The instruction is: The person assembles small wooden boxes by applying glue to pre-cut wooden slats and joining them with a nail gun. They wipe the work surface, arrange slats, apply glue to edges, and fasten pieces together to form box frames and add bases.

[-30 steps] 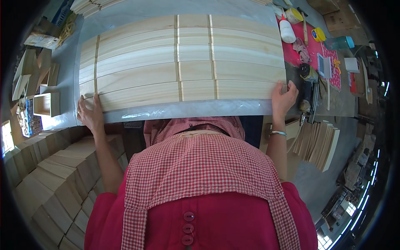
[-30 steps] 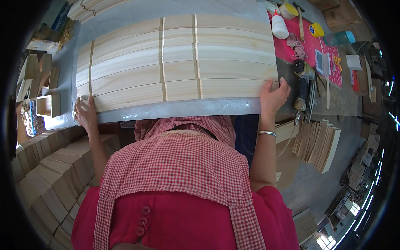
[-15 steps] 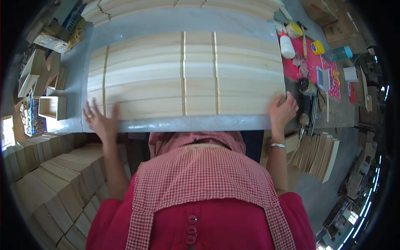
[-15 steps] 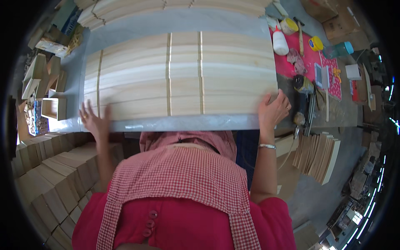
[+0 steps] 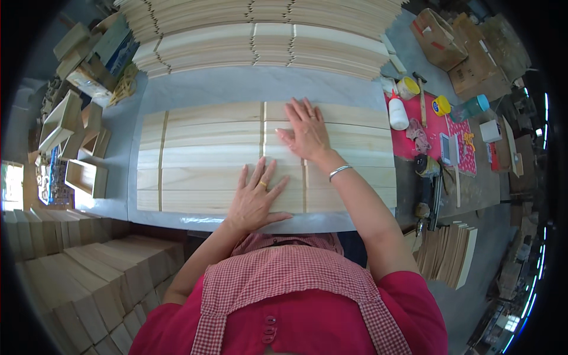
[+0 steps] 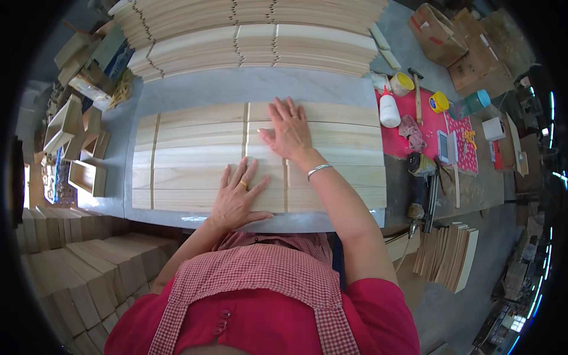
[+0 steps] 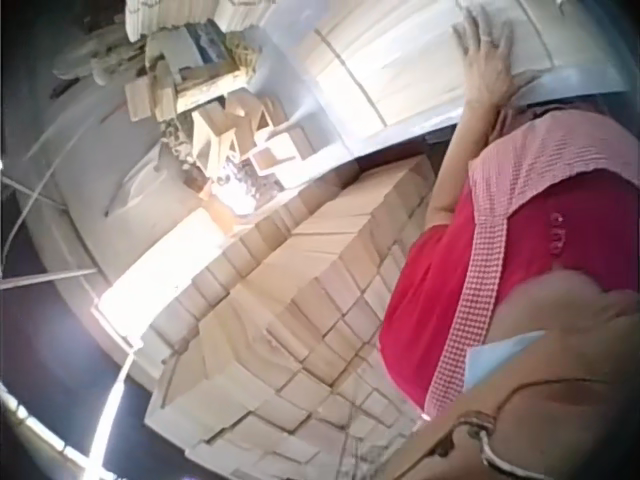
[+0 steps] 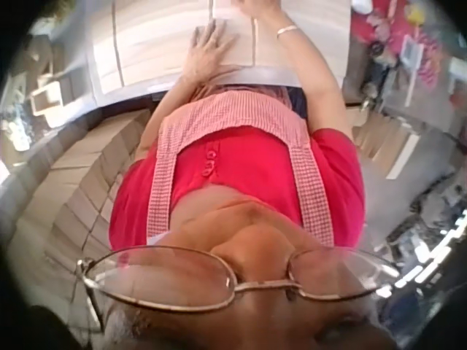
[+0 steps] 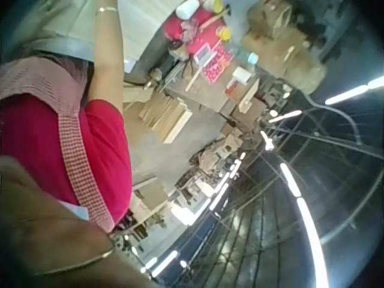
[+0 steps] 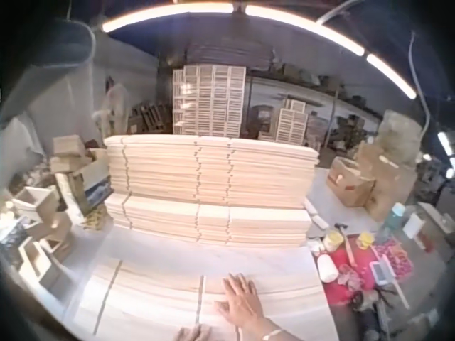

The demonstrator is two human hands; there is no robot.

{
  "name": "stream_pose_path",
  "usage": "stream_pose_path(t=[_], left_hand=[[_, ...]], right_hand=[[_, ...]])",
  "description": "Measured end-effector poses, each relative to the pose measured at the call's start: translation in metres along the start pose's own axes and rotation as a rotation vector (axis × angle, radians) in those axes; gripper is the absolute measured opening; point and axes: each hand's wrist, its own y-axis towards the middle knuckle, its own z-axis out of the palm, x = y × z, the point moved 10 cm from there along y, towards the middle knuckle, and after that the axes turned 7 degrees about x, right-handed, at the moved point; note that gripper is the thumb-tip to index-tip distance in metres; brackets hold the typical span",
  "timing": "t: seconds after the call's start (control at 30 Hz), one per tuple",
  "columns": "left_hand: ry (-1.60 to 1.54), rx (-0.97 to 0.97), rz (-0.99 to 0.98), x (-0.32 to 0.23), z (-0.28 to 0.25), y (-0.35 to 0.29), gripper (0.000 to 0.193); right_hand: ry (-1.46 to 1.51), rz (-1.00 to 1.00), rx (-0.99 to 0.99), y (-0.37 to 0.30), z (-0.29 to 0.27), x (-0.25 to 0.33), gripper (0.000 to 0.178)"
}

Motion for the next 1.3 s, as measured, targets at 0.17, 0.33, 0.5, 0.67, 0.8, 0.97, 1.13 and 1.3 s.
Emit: stream_pose_path(t=[0.17, 0.33, 0.5, 0.67, 0.8, 0.97, 1.13, 1.3], left_hand=[[0.013, -0.023, 0.008, 0.009, 0.001, 0.006, 0.087], [0.043, -0.054, 0.015, 0.026, -0.010, 0.028, 0.088], [0.034, -0.093, -0.009, 0.035, -0.016, 0.041, 0.086], [0.034, -0.106, 0.001, 0.032, -0.016, 0.044, 0.086], [0.034, -0.121, -0.015, 0.032, -0.019, 0.042, 0.085], [0.023, -0.109, -0.033, 0.032, -0.018, 0.040, 0.085], [0.025, -0.084, -0.045, 0.032, -0.017, 0.042, 0.085], [-0.110, -0.155, -0.039, 0.029, -0.027, 0.050, 0.089]], right_hand=[[0.019, 0.016, -0.017, 0.004, 0.001, -0.001, 0.071], [0.031, 0.057, 0.012, 0.033, 0.004, -0.016, 0.071], [0.036, 0.040, 0.020, 0.054, 0.007, -0.019, 0.071], [0.082, 0.032, -0.087, 0.045, -0.003, -0.038, 0.066], [0.004, 0.174, -0.516, -0.024, -0.071, -0.132, 0.064], [-0.136, 0.951, -0.423, -0.122, -0.121, -0.286, 0.077], [0.046, 1.067, -0.255, -0.131, -0.097, -0.320, 0.082], [0.449, 0.864, -0.721, -0.153, -0.131, -0.295, 0.075]])
